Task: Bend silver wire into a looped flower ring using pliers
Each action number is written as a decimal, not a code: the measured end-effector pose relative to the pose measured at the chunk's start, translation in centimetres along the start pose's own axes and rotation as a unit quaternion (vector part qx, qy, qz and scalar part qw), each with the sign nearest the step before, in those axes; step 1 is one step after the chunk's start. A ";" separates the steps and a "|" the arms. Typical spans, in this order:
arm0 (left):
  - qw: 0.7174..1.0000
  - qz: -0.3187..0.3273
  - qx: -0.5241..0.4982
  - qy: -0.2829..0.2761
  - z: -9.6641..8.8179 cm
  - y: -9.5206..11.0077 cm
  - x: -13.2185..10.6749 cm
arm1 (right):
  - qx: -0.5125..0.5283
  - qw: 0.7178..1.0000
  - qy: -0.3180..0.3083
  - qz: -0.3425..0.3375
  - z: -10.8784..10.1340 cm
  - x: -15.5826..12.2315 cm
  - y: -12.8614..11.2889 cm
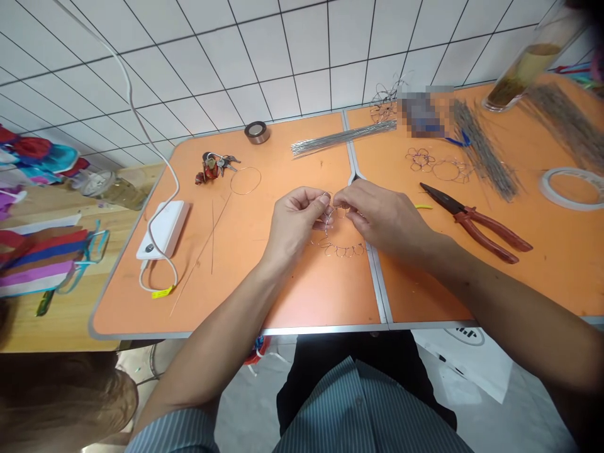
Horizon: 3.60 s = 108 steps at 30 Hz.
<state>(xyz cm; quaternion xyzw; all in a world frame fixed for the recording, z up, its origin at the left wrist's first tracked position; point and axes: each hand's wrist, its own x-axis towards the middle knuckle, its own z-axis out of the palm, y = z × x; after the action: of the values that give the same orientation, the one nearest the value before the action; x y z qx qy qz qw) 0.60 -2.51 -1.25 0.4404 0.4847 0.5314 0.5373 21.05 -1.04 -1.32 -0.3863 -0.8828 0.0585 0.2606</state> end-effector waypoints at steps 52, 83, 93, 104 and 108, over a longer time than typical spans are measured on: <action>0.998 -0.050 -0.029 -0.024 1.2 0.0 -1.0 | 0.245 0.945 0.065 0.207 -0.6 1.5 -0.3; 0.985 -0.103 -0.067 -0.123 0.6 -0.3 -0.8 | 0.322 0.902 0.140 0.252 -1.7 1.6 1.6; 0.995 0.019 -0.029 -0.095 0.7 -0.4 -0.6 | 0.333 0.894 0.154 0.255 -1.9 1.7 2.3; 0.989 0.077 -0.020 -0.129 -0.2 -1.5 0.3 | 0.390 0.862 0.172 0.273 -2.1 1.8 2.4; 0.990 0.030 -0.030 -0.133 0.3 -1.4 -0.2 | 0.390 0.861 0.181 0.273 -2.2 1.8 2.3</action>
<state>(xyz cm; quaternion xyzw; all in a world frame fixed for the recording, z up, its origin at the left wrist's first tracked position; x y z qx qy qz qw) 1.12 -2.78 -2.60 0.5051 0.3792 0.4985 0.5938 22.66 1.59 0.62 -0.4828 -0.5845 0.3958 0.5183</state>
